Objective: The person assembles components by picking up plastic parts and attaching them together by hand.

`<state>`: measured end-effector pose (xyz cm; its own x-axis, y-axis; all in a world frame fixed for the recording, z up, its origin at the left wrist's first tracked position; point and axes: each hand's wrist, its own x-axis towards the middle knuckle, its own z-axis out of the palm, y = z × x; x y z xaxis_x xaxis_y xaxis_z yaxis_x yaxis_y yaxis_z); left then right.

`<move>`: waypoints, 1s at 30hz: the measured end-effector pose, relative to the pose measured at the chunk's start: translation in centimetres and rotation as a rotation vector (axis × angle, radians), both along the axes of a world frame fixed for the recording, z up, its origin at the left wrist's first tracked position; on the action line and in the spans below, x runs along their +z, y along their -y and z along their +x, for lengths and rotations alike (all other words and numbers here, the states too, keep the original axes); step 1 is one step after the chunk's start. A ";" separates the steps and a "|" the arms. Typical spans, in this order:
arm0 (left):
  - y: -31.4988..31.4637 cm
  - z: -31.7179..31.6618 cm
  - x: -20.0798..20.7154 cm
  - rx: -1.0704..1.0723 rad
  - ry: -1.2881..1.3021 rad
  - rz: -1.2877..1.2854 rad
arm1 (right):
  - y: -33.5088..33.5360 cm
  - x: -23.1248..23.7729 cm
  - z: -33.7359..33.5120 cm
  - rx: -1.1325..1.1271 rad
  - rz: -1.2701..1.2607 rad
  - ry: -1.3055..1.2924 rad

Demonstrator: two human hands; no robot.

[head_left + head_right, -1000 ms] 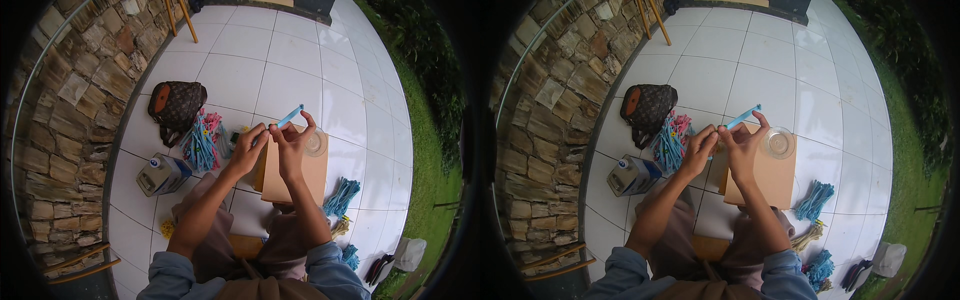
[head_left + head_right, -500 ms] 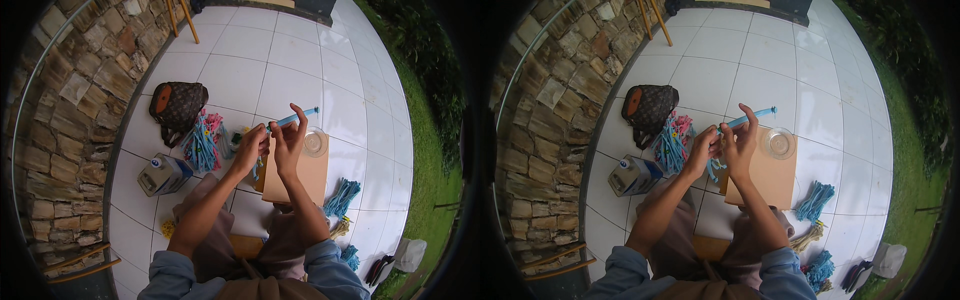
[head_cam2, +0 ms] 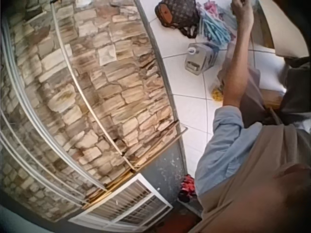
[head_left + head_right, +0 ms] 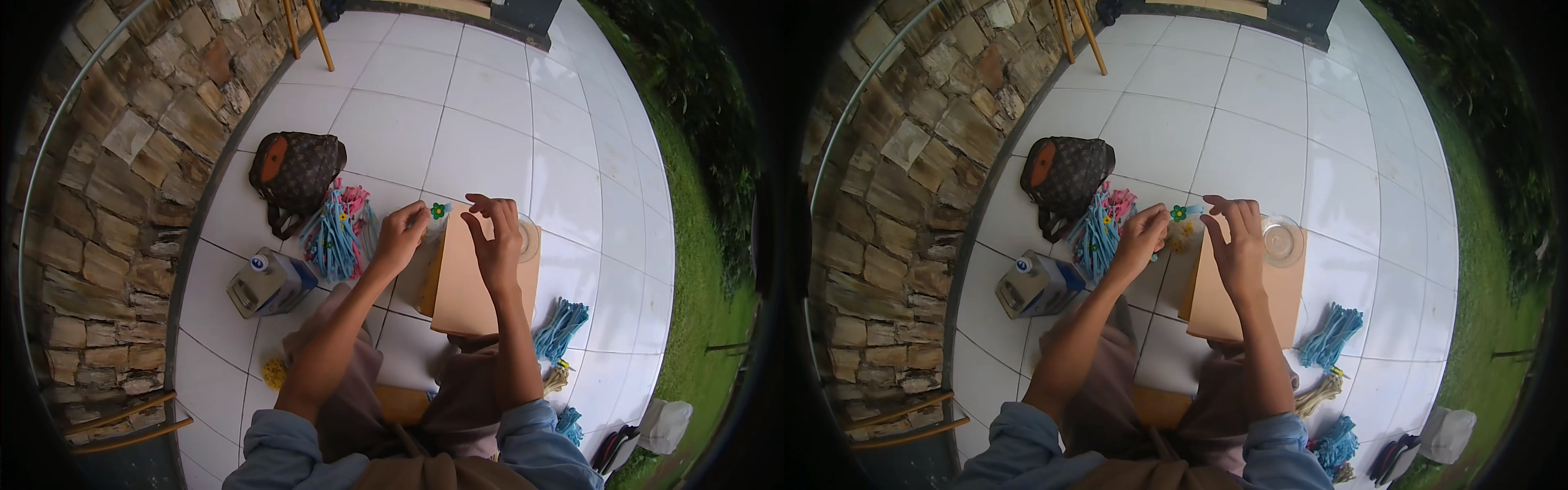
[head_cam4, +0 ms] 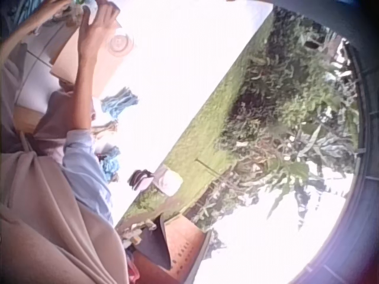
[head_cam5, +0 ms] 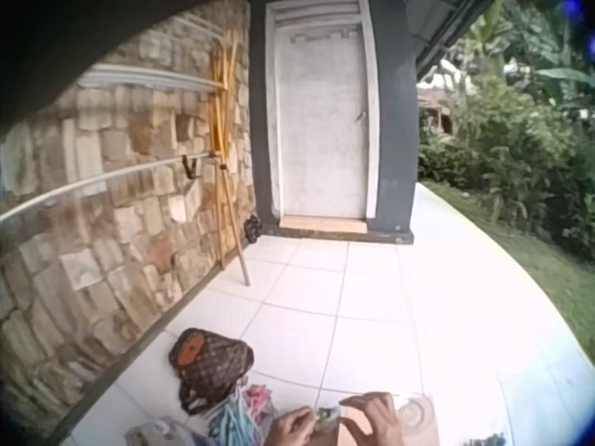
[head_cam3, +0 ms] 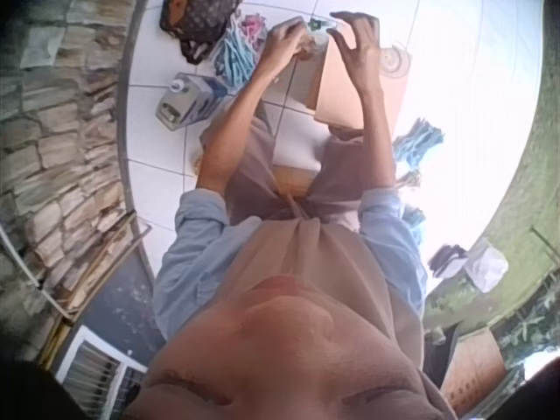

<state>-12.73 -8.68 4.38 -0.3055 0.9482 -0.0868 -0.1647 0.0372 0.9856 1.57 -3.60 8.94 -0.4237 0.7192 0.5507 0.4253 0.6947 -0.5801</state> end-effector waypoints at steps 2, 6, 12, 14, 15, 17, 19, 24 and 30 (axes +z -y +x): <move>0.0 0.2 -0.1 -0.024 0.037 -0.034 | -0.4 -0.1 -0.4 0.182 0.057 -0.063; 0.0 0.1 -0.3 -0.064 0.138 -0.040 | -0.3 -1.8 -0.8 0.250 -0.095 -0.127; 0.0 -0.4 -0.2 -0.101 -0.048 -0.051 | -0.3 -2.0 -1.2 0.273 -0.077 -0.143; 0.2 0.2 0.4 -0.005 -0.329 0.017 | -0.1 -2.2 -1.0 0.295 -0.126 -0.155; 0.2 0.4 0.7 0.093 -0.609 0.086 | 0.0 -2.3 -0.9 0.317 -0.176 -0.167; 0.2 0.3 0.8 0.095 -0.597 0.119 | -0.1 -2.1 -0.9 0.316 -0.217 -0.192; 0.4 0.1 0.8 0.099 -0.586 0.149 | -0.2 -1.9 -0.8 0.319 -0.260 -0.220; 1.3 -0.7 1.5 0.100 -0.588 0.083 | -0.5 -1.7 -0.4 0.331 -0.329 -0.084; 2.4 -2.9 1.8 -0.016 -0.560 -0.025 | -0.1 -1.3 -1.6 0.348 -0.565 -0.037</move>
